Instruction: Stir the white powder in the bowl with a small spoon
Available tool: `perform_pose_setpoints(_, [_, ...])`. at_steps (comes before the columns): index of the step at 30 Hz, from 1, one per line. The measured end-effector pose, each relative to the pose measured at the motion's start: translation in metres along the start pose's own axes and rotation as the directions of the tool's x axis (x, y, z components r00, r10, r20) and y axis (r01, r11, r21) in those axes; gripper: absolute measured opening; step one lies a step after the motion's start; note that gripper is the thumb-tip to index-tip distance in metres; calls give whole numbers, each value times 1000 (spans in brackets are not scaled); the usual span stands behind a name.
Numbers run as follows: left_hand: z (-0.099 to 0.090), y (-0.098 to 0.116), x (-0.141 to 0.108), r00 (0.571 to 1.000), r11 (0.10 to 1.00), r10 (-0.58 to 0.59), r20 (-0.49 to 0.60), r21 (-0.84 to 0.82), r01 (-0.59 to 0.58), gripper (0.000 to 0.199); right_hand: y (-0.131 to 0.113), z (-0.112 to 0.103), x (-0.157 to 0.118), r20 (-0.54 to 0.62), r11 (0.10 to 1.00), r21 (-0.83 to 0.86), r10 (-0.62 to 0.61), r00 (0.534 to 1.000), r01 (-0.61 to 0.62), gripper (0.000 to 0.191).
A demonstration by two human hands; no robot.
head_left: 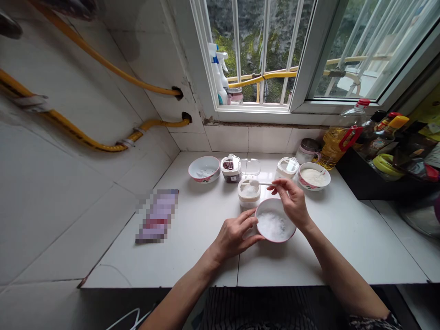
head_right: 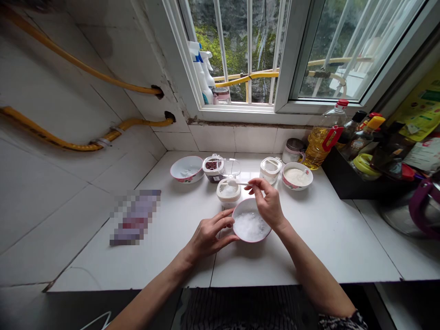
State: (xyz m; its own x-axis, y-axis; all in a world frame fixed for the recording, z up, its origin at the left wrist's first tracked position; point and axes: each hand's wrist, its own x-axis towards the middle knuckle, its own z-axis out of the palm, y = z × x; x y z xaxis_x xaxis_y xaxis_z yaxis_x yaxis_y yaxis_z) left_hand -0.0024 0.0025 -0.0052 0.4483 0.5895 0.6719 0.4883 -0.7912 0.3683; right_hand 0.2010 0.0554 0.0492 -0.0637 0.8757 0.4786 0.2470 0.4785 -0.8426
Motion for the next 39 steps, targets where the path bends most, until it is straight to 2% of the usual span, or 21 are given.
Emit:
perform_pose_setpoints(1, [0,0,0,1000,1000,1,-3,4,-1,34,-1,2,-1,37,988,-105,-109,993,113,13])
perform_pose_setpoints(3, [-1,1,1,1000,1000,1,0,12,-1,33,-3,4,-3,134,911,-264,-290,947,317,18])
perform_pose_setpoints(4, [-1,1,1,1000,1000,-3,5,16,2,33,-4,3,-3,165,871,-306,-349,923,384,19])
perform_pose_setpoints(6, [-1,1,1,1000,1000,-7,10,22,7,33,-6,-1,-3,149,839,-335,-401,904,428,20])
perform_pose_setpoints(8, [-2,0,0,1000,1000,-7,13,16,6,33,-7,-9,-2,77,867,-318,-378,923,382,18])
perform_pose_setpoints(10, [-1,0,0,1000,1000,-2,14,-2,2,32,-7,-18,-1,37,913,-292,-288,957,286,17])
perform_pose_setpoints(13, [-1,-1,-1,1000,1000,-1,15,-26,1,31,-3,-28,1,109,914,-360,-160,981,189,19])
perform_pose_setpoints(17, [-1,-1,-1,1000,999,1,16,-35,0,30,3,-28,1,227,811,-550,-84,970,199,19])
perform_pose_setpoints(19, [-1,-1,-1,1000,999,0,20,-35,0,30,4,-25,0,266,786,-585,-49,963,201,19])
perform_pose_setpoints(23, [-2,-1,-1,1000,999,-4,27,-33,5,30,1,-21,-2,305,846,-494,-50,951,203,22])
perform_pose_setpoints(27, [-1,-1,0,1000,999,5,22,-38,-4,29,-1,-24,-1,245,877,-446,-73,967,180,21])
perform_pose_setpoints(39, [-1,0,0,1000,1000,7,17,-24,-7,29,-1,-16,-2,300,951,-307,51,952,46,21])
